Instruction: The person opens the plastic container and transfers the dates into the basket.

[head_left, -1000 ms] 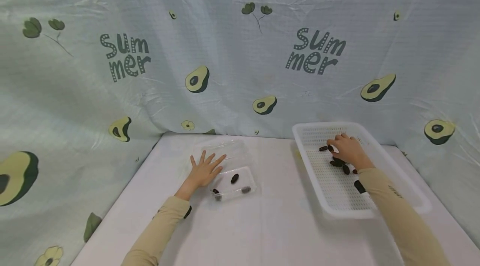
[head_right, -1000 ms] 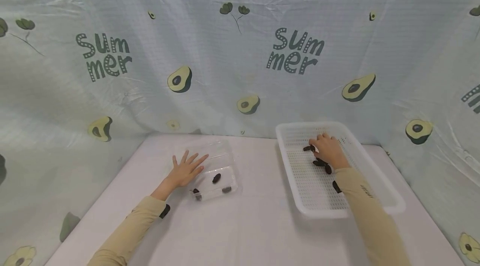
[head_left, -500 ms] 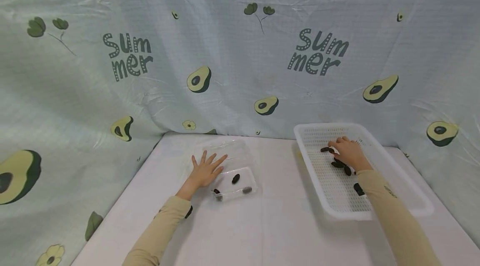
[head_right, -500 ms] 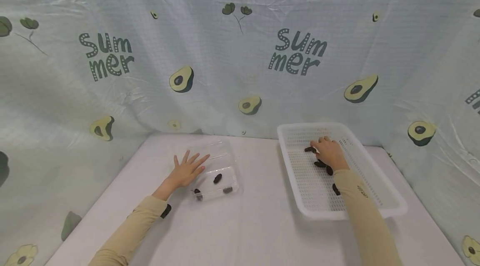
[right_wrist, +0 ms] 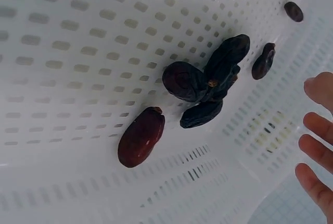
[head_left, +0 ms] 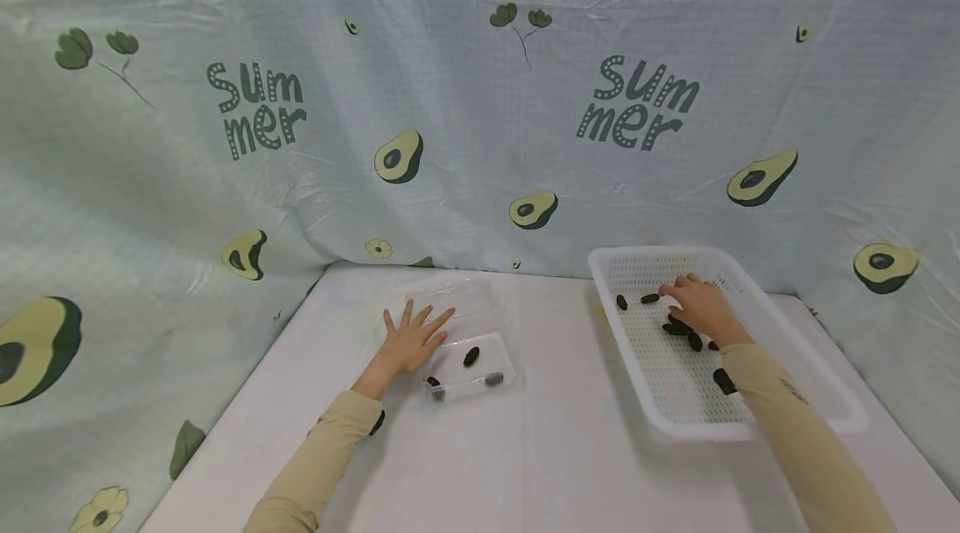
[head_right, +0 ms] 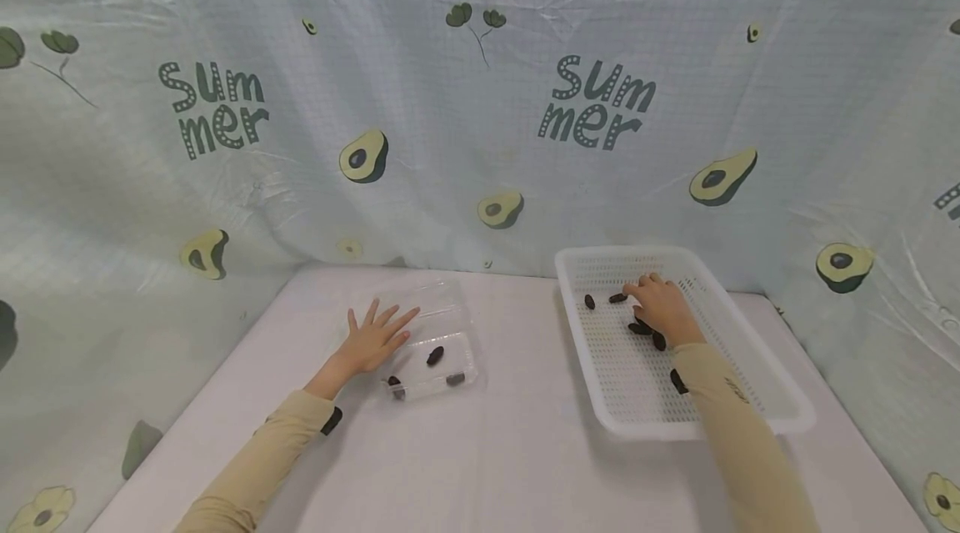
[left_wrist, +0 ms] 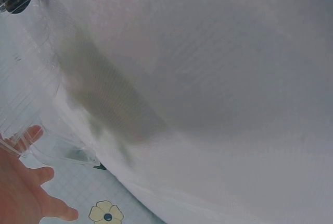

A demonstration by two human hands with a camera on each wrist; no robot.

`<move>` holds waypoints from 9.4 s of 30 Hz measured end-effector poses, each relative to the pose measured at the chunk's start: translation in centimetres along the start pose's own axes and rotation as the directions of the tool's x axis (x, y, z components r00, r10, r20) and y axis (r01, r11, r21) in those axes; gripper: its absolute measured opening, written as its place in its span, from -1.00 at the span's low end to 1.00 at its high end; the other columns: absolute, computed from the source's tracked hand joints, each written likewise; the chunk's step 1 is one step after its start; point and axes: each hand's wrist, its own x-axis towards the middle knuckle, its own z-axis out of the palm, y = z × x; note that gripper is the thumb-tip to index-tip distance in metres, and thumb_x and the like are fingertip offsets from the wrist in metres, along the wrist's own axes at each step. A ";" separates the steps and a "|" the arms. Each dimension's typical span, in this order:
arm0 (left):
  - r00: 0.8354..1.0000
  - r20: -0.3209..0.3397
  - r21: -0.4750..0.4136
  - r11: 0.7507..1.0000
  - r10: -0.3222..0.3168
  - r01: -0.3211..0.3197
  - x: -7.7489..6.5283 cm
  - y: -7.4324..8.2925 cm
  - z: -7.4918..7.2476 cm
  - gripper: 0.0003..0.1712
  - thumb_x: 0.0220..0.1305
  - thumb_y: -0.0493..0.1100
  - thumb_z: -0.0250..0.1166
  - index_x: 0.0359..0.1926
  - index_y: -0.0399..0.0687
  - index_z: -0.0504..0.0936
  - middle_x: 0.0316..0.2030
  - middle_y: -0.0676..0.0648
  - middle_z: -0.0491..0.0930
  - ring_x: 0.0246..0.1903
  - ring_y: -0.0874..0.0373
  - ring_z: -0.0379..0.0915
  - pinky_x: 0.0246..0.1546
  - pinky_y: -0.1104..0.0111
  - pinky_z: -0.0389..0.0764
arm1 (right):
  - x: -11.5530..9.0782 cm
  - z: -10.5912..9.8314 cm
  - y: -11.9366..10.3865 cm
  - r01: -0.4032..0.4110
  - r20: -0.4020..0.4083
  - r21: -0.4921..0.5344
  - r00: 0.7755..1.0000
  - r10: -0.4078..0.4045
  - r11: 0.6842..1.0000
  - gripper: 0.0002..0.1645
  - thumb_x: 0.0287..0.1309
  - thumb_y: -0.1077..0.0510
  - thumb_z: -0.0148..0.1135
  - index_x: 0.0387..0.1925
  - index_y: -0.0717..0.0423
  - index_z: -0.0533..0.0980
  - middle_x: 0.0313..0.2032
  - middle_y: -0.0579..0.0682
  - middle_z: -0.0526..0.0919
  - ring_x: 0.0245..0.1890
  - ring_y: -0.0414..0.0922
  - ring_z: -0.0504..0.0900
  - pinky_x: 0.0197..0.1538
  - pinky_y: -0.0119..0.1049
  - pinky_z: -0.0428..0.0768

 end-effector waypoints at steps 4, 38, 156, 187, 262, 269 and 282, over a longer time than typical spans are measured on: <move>1.000 0.003 0.002 1.000 0.002 -0.002 0.0 -0.1 0.1 -0.46 0.36 0.12 -0.19 0.33 0.28 0.08 0.31 -0.24 0.09 0.32 -0.36 -0.33 0.07 -0.38 -0.40 | -0.1 -0.4 -0.1 0.003 -0.013 0.008 1.000 -0.003 1.000 -0.68 -0.16 0.24 0.35 -0.25 0.12 0.54 -0.43 0.10 0.53 -0.41 0.04 0.48 -0.54 -0.16 0.46; 1.000 -0.003 0.007 1.000 0.001 -0.001 0.0 0.1 0.0 -0.46 0.35 0.12 -0.17 0.33 0.24 0.12 0.30 -0.23 0.13 0.32 -0.37 -0.32 0.07 -0.38 -0.38 | 0.1 -8.6 -9.7 0.225 -0.300 0.106 0.936 -0.184 0.969 -0.61 -0.19 0.22 0.38 -0.20 0.07 0.54 -0.43 -0.03 0.60 -0.47 -0.11 0.55 -0.51 -0.32 0.46; 1.000 0.014 0.027 0.999 0.020 -0.021 0.1 0.1 -0.3 -0.44 0.36 0.15 -0.22 0.35 0.26 0.05 0.31 -0.23 0.11 0.32 -0.37 -0.36 0.07 -0.38 -0.40 | 3.8 -9.7 -19.4 0.530 -0.285 -0.229 0.765 -0.577 0.817 -0.76 -0.12 0.11 0.30 -0.41 -0.09 0.39 -0.45 -0.09 0.34 -0.43 -0.19 0.22 -0.41 -0.37 0.17; 0.997 -0.054 -0.041 0.997 0.063 -0.065 0.0 -0.4 0.4 -0.46 0.35 0.18 -0.24 0.34 0.42 0.00 0.29 -0.25 0.13 0.31 -0.40 -0.37 0.04 -0.38 -0.52 | 2.2 -7.6 -3.0 0.345 -0.361 -0.001 0.875 -0.322 0.939 -0.80 -0.09 0.26 0.28 -0.45 0.08 0.39 -0.49 0.03 0.33 -0.49 -0.13 0.20 -0.53 -0.35 0.19; 0.999 0.001 0.019 0.999 0.034 -0.034 -0.6 0.0 -0.2 -0.46 0.36 0.11 -0.18 0.34 0.26 0.08 0.30 -0.24 0.12 0.31 -0.37 -0.31 0.07 -0.38 -0.40 | 0.8 -4.4 -5.7 0.154 -0.201 0.292 0.975 -0.097 0.944 -0.84 -0.04 0.28 0.25 -0.32 0.12 0.56 -0.30 0.05 0.51 -0.32 -0.05 0.46 -0.35 -0.27 0.53; 0.999 0.001 0.020 0.999 0.039 -0.039 -0.5 0.0 -0.3 -0.46 0.36 0.12 -0.18 0.34 0.26 0.08 0.30 -0.24 0.13 0.31 -0.38 -0.30 0.07 -0.39 -0.38 | 1.4 -6.8 -8.5 0.270 -0.298 0.250 0.935 -0.191 0.930 -0.83 -0.11 0.28 0.30 -0.36 0.10 0.57 -0.33 0.01 0.51 -0.30 -0.10 0.42 -0.34 -0.27 0.48; 0.999 -0.004 0.026 0.998 0.049 -0.049 -0.5 -0.3 -0.1 -0.45 0.36 0.14 -0.20 0.34 0.27 0.07 0.30 -0.23 0.13 0.31 -0.38 -0.29 0.07 -0.39 -0.38 | 2.6 -9.2 -15.3 0.364 -0.396 0.263 0.885 -0.244 0.893 -0.79 -0.10 0.25 0.31 -0.33 0.01 0.56 -0.29 -0.02 0.53 -0.27 -0.15 0.45 -0.30 -0.30 0.50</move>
